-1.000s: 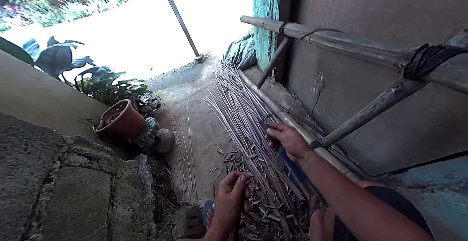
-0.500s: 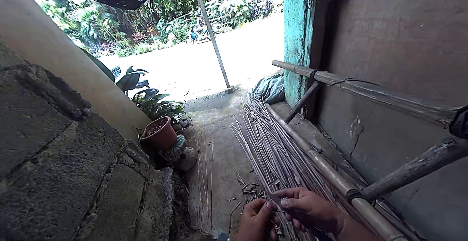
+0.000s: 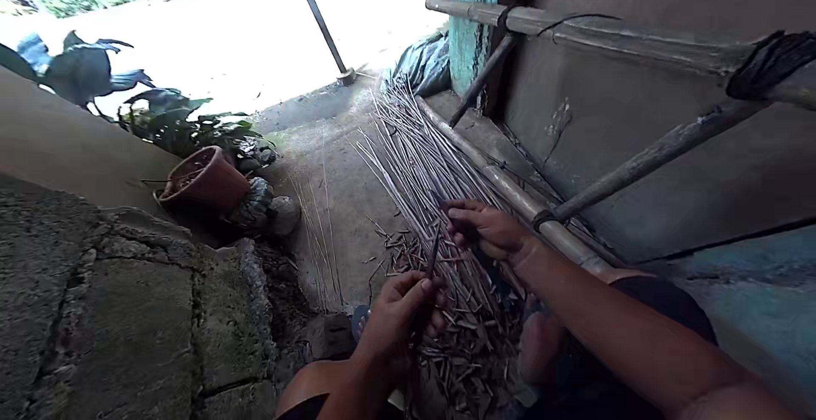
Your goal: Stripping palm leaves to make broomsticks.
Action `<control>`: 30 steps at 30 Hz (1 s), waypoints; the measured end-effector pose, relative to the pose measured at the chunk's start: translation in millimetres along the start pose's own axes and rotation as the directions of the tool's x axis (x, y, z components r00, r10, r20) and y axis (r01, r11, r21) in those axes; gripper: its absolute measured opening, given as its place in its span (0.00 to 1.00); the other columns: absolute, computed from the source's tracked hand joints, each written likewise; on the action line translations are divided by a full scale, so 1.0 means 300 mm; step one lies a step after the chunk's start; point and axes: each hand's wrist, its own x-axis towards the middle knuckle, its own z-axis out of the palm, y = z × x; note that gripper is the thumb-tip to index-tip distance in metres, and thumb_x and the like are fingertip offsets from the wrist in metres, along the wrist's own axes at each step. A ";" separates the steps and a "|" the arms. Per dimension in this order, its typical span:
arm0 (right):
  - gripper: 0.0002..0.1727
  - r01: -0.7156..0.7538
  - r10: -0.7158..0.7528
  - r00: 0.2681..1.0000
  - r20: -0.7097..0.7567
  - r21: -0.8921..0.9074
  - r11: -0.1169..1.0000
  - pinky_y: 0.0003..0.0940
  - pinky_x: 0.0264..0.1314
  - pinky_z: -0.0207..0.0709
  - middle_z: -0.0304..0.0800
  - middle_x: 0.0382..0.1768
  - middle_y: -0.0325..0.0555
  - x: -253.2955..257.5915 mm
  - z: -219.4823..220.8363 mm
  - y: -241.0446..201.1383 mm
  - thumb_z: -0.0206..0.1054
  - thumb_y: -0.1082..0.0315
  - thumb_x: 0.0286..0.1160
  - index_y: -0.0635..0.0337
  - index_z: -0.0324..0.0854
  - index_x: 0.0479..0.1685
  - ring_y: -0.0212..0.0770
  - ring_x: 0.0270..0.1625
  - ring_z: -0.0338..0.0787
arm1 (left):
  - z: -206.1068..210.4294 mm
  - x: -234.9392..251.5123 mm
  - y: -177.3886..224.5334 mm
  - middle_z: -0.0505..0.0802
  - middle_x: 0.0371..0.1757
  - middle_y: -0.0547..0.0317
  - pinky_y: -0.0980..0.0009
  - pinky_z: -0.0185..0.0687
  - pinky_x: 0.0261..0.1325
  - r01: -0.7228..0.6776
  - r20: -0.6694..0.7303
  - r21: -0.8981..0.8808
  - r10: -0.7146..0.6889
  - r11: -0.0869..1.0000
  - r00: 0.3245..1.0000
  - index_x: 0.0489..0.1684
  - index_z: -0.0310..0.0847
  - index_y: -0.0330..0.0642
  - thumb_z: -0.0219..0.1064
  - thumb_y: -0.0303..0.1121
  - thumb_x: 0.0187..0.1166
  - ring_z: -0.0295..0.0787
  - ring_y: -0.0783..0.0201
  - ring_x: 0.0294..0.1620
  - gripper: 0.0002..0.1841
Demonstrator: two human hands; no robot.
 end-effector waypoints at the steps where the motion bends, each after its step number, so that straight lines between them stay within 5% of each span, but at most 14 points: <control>1: 0.16 0.007 -0.006 1.000 -0.007 0.022 1.000 0.25 0.28 0.83 0.88 0.31 0.43 0.002 -0.010 0.002 0.54 0.69 0.91 0.64 0.76 0.69 0.32 0.24 0.85 | 0.004 -0.001 0.001 0.95 0.37 0.49 0.72 0.89 0.25 0.012 -0.007 -0.011 -0.012 1.000 1.000 0.56 0.83 0.32 0.55 0.33 0.91 0.90 0.65 0.23 0.14; 7: 0.13 -0.046 0.057 0.973 0.225 -0.056 0.997 0.23 0.24 0.82 0.87 0.26 0.43 -0.007 -0.038 0.024 0.55 0.67 0.90 0.65 0.80 0.58 0.30 0.21 0.85 | -0.003 0.021 0.005 0.89 0.26 0.55 0.77 0.80 0.17 0.009 -0.051 -0.021 -0.010 1.000 0.999 0.55 0.83 0.29 0.49 0.35 0.93 0.81 0.71 0.14 0.18; 11: 0.11 0.006 0.106 0.852 0.513 -0.212 0.977 0.23 0.23 0.81 0.88 0.26 0.38 -0.019 -0.026 0.047 0.60 0.63 0.87 0.60 0.84 0.46 0.28 0.21 0.85 | -0.006 0.035 0.001 0.88 0.24 0.57 0.77 0.80 0.17 -0.006 -0.015 -0.053 0.005 0.999 1.000 0.51 0.83 0.31 0.50 0.35 0.94 0.80 0.71 0.14 0.18; 14: 0.09 0.041 0.118 0.800 0.589 -0.249 0.968 0.23 0.24 0.80 0.90 0.30 0.40 -0.026 -0.021 0.058 0.62 0.64 0.87 0.59 0.84 0.44 0.29 0.23 0.85 | -0.002 0.033 -0.005 0.87 0.22 0.58 0.78 0.79 0.17 -0.021 0.031 -0.094 0.024 0.995 0.999 0.46 0.83 0.33 0.52 0.36 0.93 0.80 0.71 0.13 0.16; 26: 0.09 0.259 -0.136 0.903 0.407 -0.264 0.929 0.24 0.29 0.84 0.90 0.26 0.41 0.003 -0.074 0.021 0.66 0.66 0.83 0.62 0.86 0.39 0.30 0.24 0.87 | -0.004 0.021 0.001 0.84 0.20 0.62 0.81 0.74 0.16 0.010 0.102 -0.201 0.010 0.980 0.995 0.50 0.85 0.35 0.54 0.37 0.93 0.76 0.75 0.12 0.16; 30: 0.08 0.272 -0.247 0.961 0.124 -0.259 0.927 0.25 0.28 0.83 0.89 0.27 0.42 0.007 -0.070 0.012 0.62 0.68 0.86 0.62 0.84 0.42 0.31 0.22 0.85 | -0.003 0.014 0.001 0.85 0.20 0.59 0.80 0.75 0.15 -0.015 0.043 -0.171 0.023 0.985 0.999 0.50 0.85 0.33 0.55 0.36 0.92 0.77 0.74 0.12 0.16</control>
